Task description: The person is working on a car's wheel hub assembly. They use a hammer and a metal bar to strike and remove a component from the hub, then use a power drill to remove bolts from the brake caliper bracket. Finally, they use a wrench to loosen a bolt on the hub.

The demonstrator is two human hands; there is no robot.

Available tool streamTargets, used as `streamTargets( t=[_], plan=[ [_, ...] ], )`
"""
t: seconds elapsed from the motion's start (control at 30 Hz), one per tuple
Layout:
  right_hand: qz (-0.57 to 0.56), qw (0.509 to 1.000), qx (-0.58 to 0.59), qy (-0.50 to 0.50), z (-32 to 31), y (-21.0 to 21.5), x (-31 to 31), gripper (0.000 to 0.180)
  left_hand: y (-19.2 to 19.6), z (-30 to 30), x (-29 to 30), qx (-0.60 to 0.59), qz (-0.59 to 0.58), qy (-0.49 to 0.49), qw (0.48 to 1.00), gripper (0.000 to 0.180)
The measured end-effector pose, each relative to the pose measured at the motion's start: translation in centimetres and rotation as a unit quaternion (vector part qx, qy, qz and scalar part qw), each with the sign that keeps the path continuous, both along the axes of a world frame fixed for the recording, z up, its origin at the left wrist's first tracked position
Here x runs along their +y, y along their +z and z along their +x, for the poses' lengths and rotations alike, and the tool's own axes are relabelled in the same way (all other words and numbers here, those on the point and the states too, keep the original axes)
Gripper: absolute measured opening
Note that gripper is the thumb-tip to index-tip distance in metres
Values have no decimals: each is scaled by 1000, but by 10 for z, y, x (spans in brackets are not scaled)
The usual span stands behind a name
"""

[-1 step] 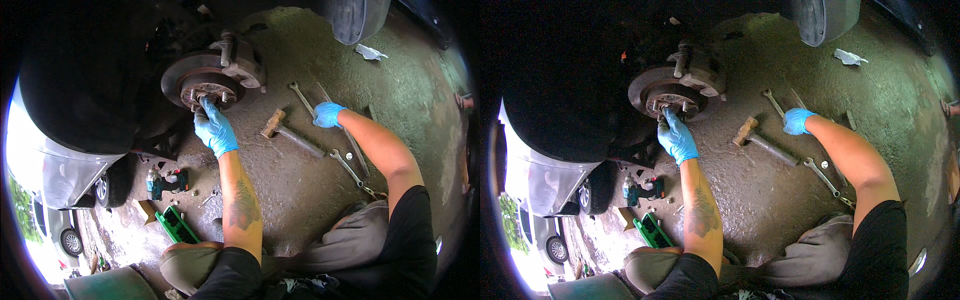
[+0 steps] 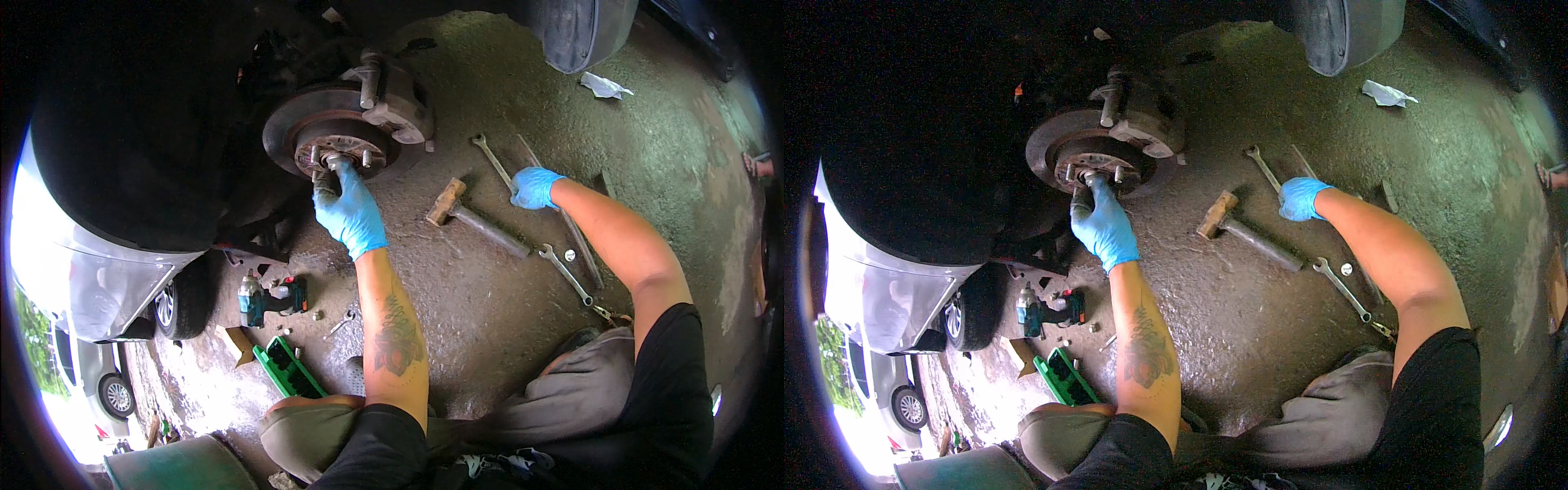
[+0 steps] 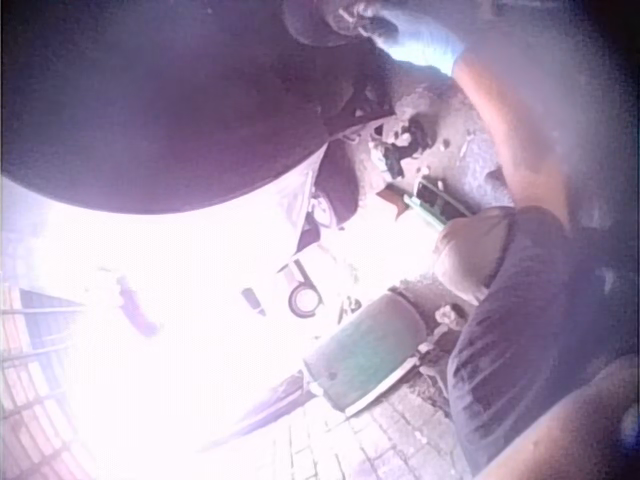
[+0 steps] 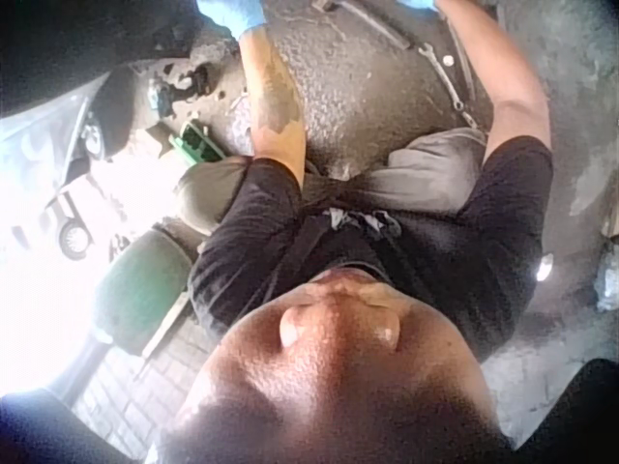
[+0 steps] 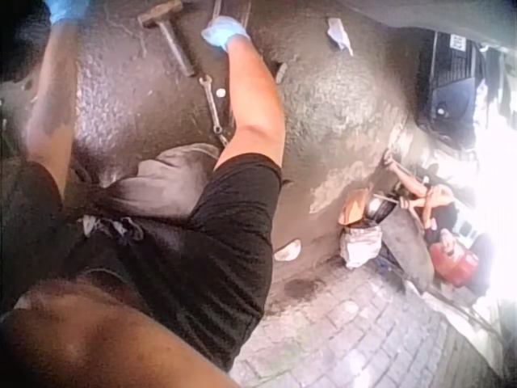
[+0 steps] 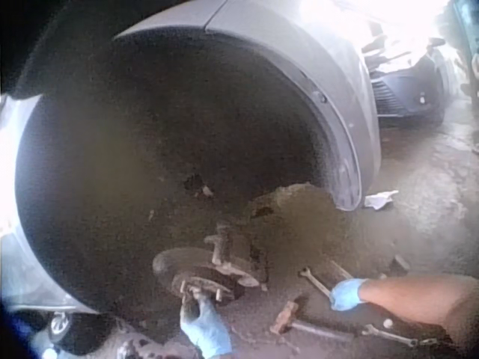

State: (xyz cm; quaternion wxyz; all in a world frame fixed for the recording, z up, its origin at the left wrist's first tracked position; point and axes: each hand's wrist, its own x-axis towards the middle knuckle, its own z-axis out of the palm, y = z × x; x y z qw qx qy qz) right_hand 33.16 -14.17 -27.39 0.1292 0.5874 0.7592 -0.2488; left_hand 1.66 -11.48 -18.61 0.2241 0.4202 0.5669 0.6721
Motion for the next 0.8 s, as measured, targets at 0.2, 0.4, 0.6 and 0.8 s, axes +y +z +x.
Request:
streamTargets(
  t=[0.2,0.4,0.6,0.8],
  plan=[
    [-22,1000,-6,-18,6,2,-2,36,5,10,-8,97,19,49,994,32],
    [-5,1000,-5,0,2,-3,3,36,-10,-1,-11,254,126,112,952,45],
    [1,1000,-9,19,0,-5,2,35,-16,-3,-4,199,48,57,977,37],
    [-20,1000,15,3,2,-1,0,36,-2,16,-8,-6,53,-9,999,41]
  ],
)
